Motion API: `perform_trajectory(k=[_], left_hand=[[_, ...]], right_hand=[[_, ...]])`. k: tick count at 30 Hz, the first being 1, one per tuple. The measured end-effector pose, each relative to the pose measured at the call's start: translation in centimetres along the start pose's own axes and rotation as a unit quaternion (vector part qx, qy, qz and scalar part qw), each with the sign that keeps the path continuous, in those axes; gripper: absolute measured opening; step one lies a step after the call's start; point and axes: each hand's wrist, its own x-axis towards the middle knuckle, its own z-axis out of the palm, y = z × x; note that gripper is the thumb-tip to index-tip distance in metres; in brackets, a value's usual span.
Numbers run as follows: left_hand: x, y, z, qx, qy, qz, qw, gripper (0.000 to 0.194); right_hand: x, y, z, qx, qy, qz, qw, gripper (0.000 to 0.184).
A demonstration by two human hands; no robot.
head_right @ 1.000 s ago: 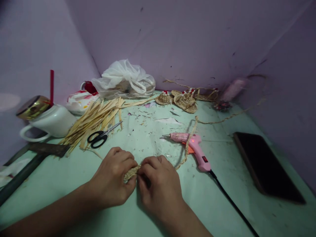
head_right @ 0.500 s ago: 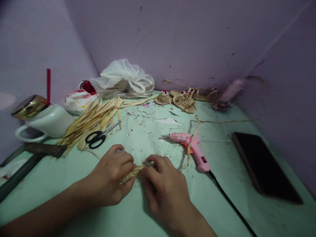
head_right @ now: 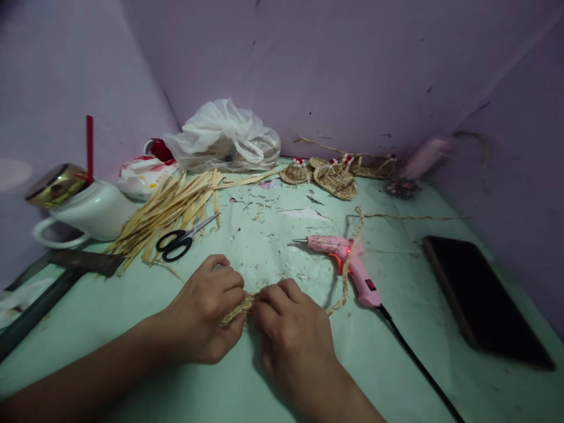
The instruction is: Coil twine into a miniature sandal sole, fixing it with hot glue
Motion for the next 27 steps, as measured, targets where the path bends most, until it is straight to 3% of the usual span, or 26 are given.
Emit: perform_trajectory(k=[9,16,27], left_hand=[[0.0,0.0,0.5,-0.024,0.021,0.003,0.999,0.007],[0.3,0.1,1.1,-0.035,0.044,-0.017,0.998,0.007],[0.2,0.3,1.0,-0.033,0.044,-0.017,0.998,0.007]], right_hand=[[0.1,-0.3,0.4,0.019,0.063,0.056,0.996,0.011],[0.5,0.1,0.7,0.078,0.063,0.051,0.994,0.011],[0.3,-0.1,0.7,0.055,0.056,0.047,0.996,0.011]])
